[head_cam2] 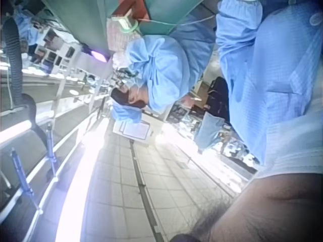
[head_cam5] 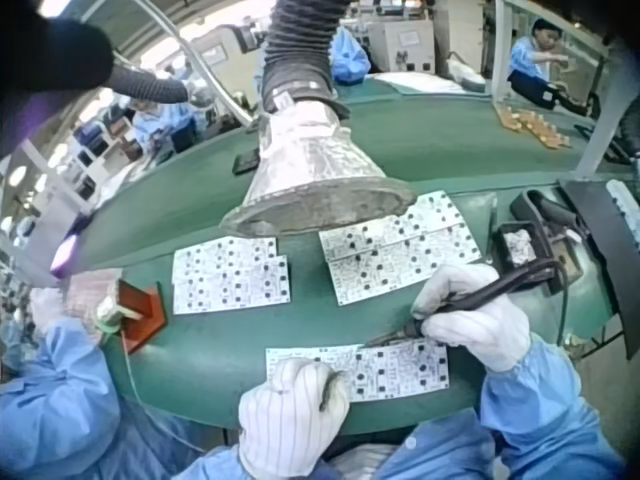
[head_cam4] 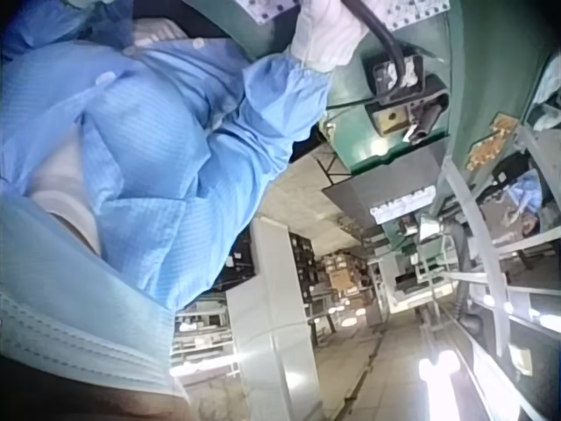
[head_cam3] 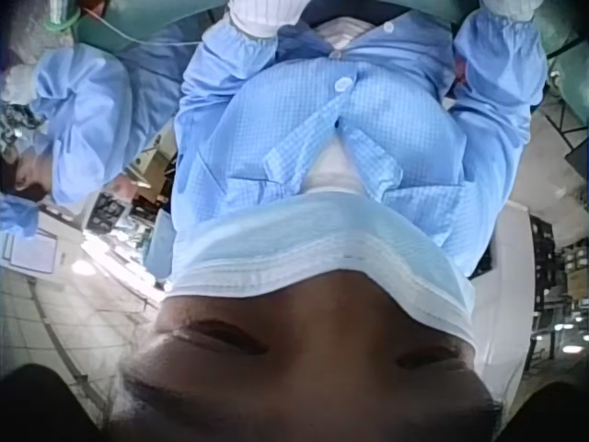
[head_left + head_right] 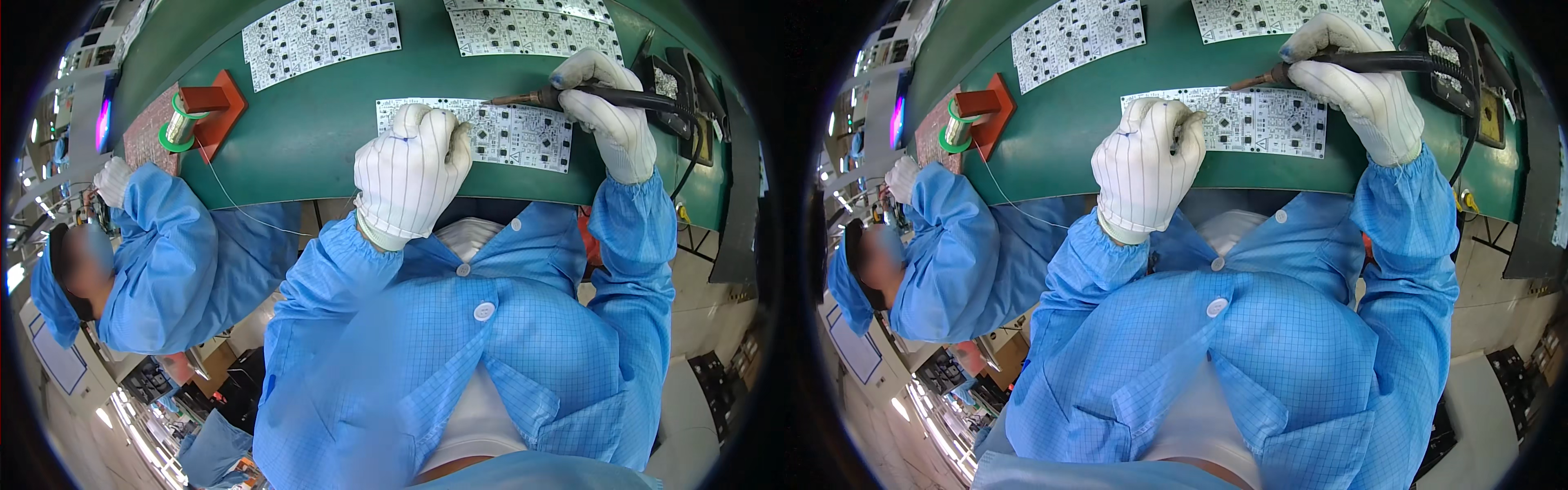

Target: Manually soldering electronic components onto circuit boards at an assembly station.

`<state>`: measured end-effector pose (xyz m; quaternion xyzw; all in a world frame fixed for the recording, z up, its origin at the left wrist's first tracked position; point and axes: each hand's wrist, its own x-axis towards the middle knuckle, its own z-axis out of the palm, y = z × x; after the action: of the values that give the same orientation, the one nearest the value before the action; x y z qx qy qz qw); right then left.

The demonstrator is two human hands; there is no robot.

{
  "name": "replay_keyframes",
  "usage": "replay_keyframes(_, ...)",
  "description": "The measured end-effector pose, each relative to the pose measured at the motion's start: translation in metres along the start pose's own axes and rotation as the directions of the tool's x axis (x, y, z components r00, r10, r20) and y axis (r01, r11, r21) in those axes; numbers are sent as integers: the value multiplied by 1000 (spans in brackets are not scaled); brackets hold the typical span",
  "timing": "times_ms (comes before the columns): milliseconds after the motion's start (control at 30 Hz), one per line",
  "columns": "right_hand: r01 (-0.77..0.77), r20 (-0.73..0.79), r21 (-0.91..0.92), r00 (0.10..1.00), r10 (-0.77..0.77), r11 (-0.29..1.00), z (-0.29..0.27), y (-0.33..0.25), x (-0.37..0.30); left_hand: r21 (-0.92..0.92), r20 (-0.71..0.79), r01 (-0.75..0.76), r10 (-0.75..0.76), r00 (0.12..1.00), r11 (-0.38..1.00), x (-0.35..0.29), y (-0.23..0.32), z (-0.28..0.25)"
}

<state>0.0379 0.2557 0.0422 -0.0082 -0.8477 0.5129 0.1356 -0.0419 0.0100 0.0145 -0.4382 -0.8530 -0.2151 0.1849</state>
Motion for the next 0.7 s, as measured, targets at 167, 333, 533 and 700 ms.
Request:
replay_keyframes(167,490,106,-402,864,-493,773,-1,6,5,-43,-14,-5,5,1000,999,3,0,4)
replay_keyframes(333,501,84,-383,856,-511,776,-1,7,4,-119,58,14,-7,998,993,21,-20,-4)
replay_keyframes(533,-89,-48,-2,995,89,996,-13,-6,-7,-224,522,-103,209,827,969,78,-43,7)
replay_keyframes(700,140,5,-66,990,-140,988,-4,-7,-7,-464,731,31,363,578,885,96,-52,7)
